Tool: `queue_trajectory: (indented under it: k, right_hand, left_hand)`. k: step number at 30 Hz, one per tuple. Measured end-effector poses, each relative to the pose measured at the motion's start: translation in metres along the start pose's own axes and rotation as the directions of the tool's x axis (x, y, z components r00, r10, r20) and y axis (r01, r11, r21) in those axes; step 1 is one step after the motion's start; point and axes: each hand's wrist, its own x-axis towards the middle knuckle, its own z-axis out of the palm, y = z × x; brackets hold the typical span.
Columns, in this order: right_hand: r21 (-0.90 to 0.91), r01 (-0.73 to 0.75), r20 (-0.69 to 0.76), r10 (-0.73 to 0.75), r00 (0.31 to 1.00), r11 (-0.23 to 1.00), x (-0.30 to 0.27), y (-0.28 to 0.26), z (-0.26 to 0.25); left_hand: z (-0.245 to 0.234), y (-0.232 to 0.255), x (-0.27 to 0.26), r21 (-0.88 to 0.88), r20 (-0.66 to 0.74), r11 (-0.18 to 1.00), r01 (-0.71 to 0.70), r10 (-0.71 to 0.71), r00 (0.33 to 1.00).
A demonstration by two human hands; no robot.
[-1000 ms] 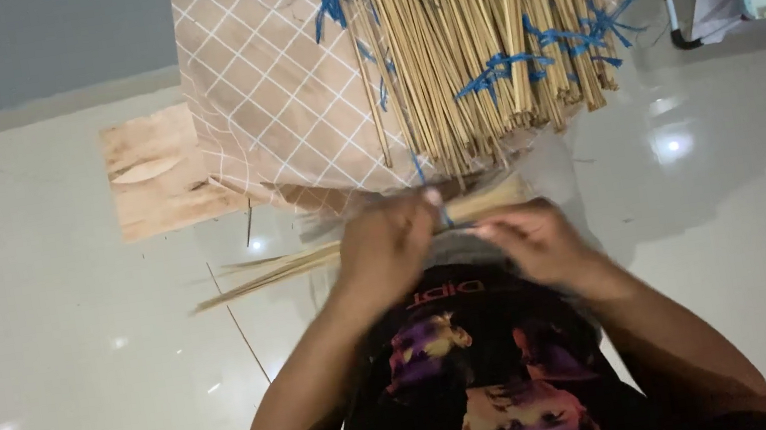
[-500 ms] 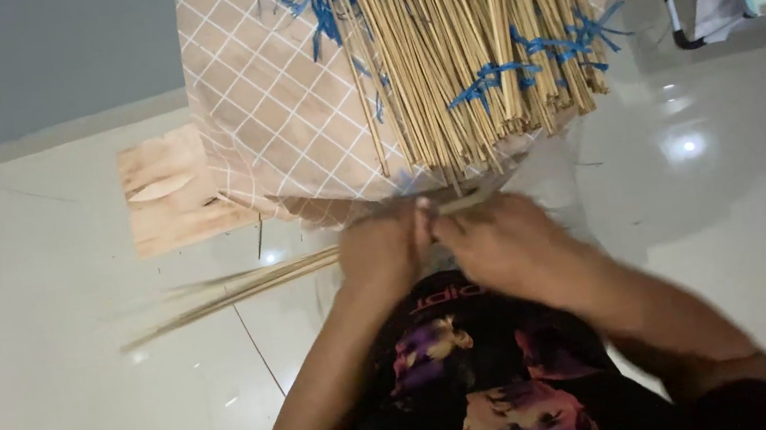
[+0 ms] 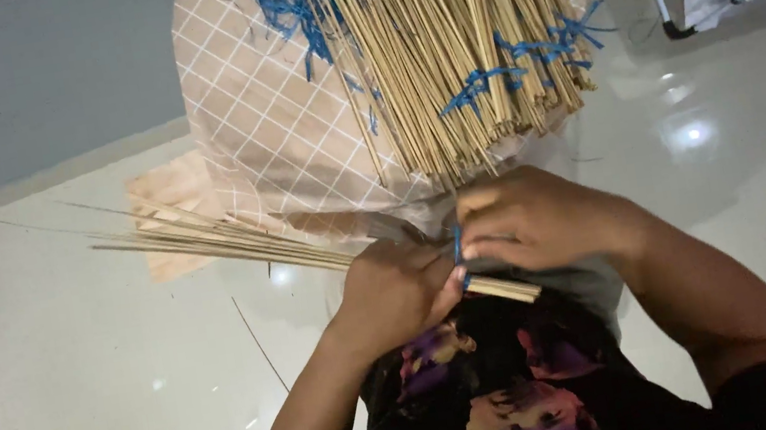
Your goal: Gathering thin wooden sticks into small bundles and tying them with blue plastic string.
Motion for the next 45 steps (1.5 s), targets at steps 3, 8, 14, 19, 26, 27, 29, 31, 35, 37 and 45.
queue_trajectory:
  k: [3,8,14,19,26,27,29,31,35,37,45]
  right_hand:
    - [-0.087,-0.101,-0.17,0.086,0.982,0.991,-0.006,-0.007,0.016]
    - [-0.262,-0.17,-0.467,0.03,0.884,0.95,-0.007,-0.002,0.062]
    - [-0.274,-0.17,-0.635,-0.045,0.771,0.946,-0.011,0.03,0.078]
    - [-0.145,-0.223,-0.725,0.05,0.687,0.964,-0.008,0.028,0.092]
    - [0.062,-0.134,-0.788,0.131,0.602,0.989,-0.007,0.037,0.114]
    - [0.085,-0.116,-0.793,0.138,0.593,0.99,-0.006,0.04,0.115]
    - [0.088,-0.102,-0.785,0.132,0.606,0.991,0.003,0.034,0.107]
    - [0.102,-0.09,-0.769,0.135,0.624,0.991,0.008,0.026,0.106]
    - [0.179,-0.082,-0.771,0.192,0.608,0.98,0.005,0.038,0.117]
    - [0.211,-0.08,-0.776,0.217,0.592,0.974,0.003,0.044,0.125]
    - [0.202,-0.019,-0.738,0.165,0.654,0.979,0.007,0.04,0.129]
  left_hand:
    - [0.004,-0.012,0.0,0.076,0.001,0.997,0.029,-0.029,1.0]
    - [0.013,-0.036,0.01,0.254,-0.043,0.965,0.067,-0.058,0.997]
    - [0.046,-0.038,0.03,0.256,-0.203,0.96,0.112,-0.06,0.977]
    - [0.09,-0.043,0.024,0.062,-0.424,0.987,0.149,-0.109,0.899]
    - [0.095,-0.028,0.013,-0.706,-0.345,0.683,0.19,-0.565,0.749]
    - [0.093,-0.027,0.012,-0.743,-0.334,0.644,0.181,-0.592,0.734]
    - [0.085,-0.029,0.015,-0.76,-0.293,0.617,0.205,-0.607,0.739]
    - [0.08,-0.025,0.011,-0.776,-0.246,0.583,0.241,-0.632,0.735]
    - [0.081,-0.023,0.004,-0.812,-0.192,0.514,0.277,-0.684,0.704]
    - [0.079,-0.022,0.001,-0.809,-0.176,0.509,0.295,-0.688,0.704]
    - [0.083,-0.022,-0.009,-0.807,-0.234,0.512,0.296,-0.735,0.636]
